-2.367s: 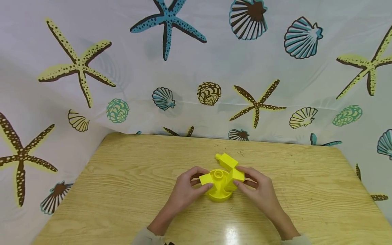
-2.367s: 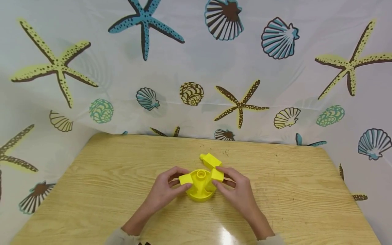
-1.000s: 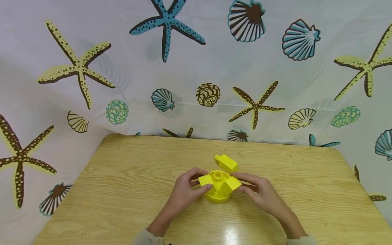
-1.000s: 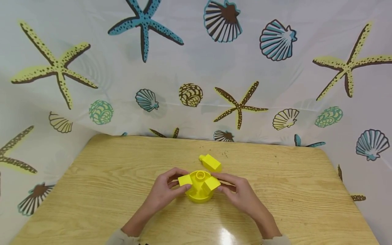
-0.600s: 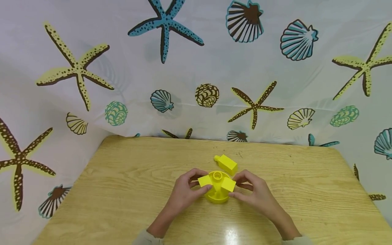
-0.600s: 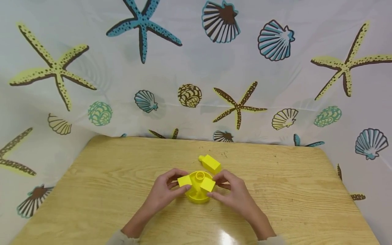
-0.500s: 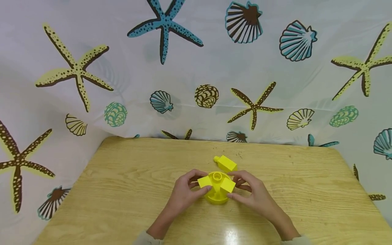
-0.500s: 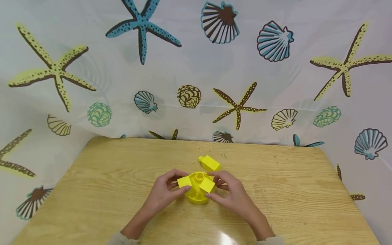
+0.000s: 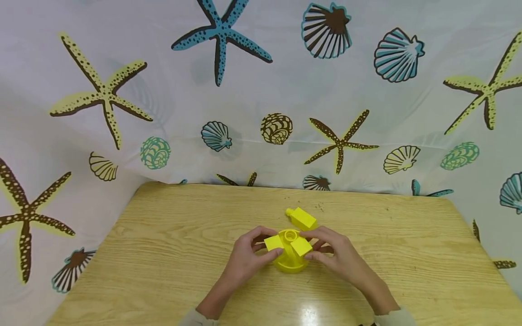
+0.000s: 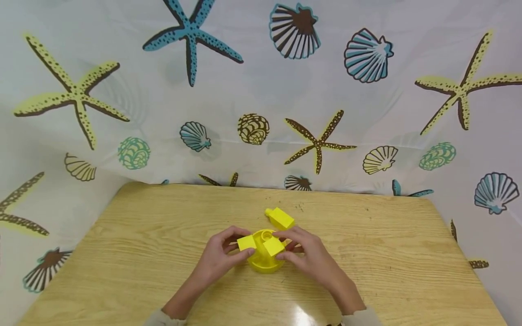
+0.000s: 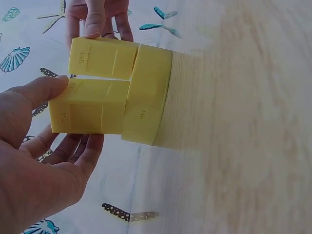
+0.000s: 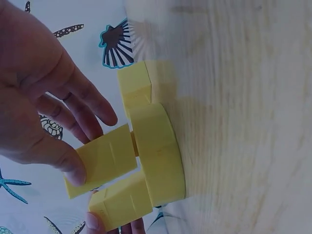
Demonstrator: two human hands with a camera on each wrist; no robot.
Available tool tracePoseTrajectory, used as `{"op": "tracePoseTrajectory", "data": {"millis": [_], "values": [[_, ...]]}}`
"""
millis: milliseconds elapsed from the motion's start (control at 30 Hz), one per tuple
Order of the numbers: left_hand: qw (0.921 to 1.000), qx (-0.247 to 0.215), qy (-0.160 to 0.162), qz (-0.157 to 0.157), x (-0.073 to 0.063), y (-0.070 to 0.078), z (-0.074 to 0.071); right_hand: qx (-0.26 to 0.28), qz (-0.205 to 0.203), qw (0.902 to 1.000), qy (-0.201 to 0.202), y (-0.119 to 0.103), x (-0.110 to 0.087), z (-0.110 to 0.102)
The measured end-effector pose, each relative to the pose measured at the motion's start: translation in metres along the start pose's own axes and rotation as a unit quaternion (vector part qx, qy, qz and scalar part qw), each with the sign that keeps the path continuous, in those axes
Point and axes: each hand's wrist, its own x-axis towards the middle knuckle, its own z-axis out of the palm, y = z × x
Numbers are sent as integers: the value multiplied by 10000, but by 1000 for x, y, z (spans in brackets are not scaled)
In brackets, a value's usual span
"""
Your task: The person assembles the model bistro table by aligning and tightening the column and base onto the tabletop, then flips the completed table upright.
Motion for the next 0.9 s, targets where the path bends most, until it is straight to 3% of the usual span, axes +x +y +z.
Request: {"op": "tracePoseTrajectory", "data": {"millis": [167, 400, 633, 900], "values": [[10000, -25, 6, -7, 0, 0, 1, 249, -41, 9997, -51, 0, 0, -1], [10000, -67, 24, 4, 0, -1, 1, -25, 56, 9994, 336, 6, -3, 0], [9999, -122, -3, 6, -1, -2, -1, 637, 74, 9977, 222, 8, 2, 7], [9998, -170, -53, 66, -1, -2, -1, -199, 69, 9987, 465, 7, 4, 10]]}}
